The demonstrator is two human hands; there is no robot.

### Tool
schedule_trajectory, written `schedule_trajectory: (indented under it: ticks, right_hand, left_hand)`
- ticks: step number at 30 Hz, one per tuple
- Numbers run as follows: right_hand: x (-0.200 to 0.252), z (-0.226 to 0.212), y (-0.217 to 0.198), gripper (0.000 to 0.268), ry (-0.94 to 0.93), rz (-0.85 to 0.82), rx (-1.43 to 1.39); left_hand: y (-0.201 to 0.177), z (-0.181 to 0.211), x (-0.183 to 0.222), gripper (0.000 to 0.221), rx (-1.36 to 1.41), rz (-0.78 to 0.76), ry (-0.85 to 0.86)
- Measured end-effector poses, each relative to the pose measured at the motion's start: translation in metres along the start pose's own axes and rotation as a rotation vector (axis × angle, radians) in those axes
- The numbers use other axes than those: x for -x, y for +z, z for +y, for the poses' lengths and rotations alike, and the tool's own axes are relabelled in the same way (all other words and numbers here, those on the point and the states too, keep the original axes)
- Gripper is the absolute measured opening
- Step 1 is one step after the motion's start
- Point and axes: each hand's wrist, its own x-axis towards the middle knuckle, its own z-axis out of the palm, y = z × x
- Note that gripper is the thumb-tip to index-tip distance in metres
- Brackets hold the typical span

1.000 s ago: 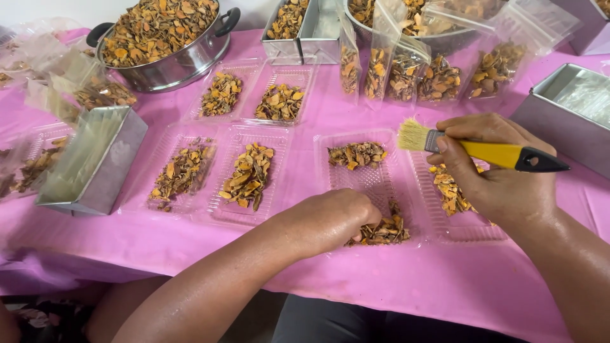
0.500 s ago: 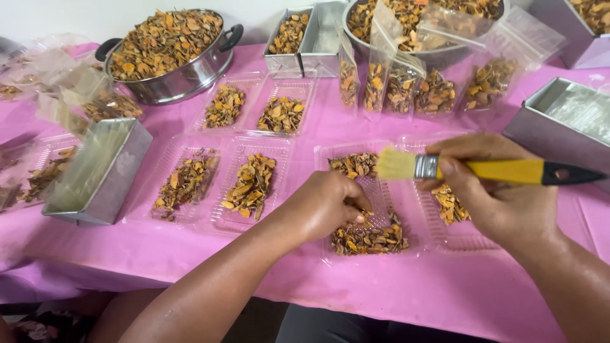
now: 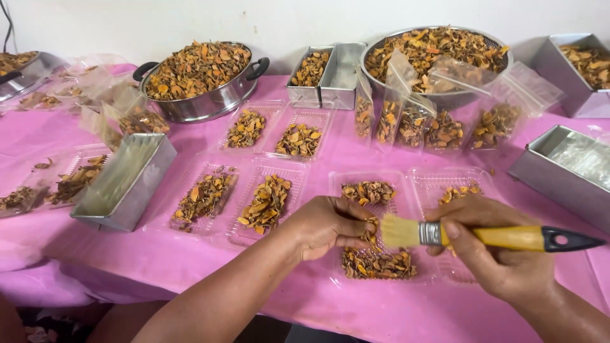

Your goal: Packing dried tea or herbs into small plastic containers using a brush and hands.

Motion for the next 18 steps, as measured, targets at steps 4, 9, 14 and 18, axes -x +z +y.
schedule_trajectory:
  ticks: [4,9,14,18]
  right_hand:
    - [-0.004,0.005,0.006,0.019,-0.079,-0.044,0.07]
    - [0.0,0.0,0.003,0.023,0.003,-0.119,0.032]
    - [-0.002,0.011,0.004,0.022,0.157,-0.006,-0.13]
    - [-0.006,0.02,0.003,0.02,0.137,-0.135,-0.109]
  left_hand:
    - [-0.004,-0.016,-0.012,0.019,0.12,-0.003,-0.01]
    - [-0.003,-0.011,-0.009,0.017,0.219,0.075,-0.025]
    - [0.0,-0.014,-0.012,0.017,0.226,0.053,-0.01]
    - [0.004,-0.014,-0.014,0.015,0.213,0.092,-0.021]
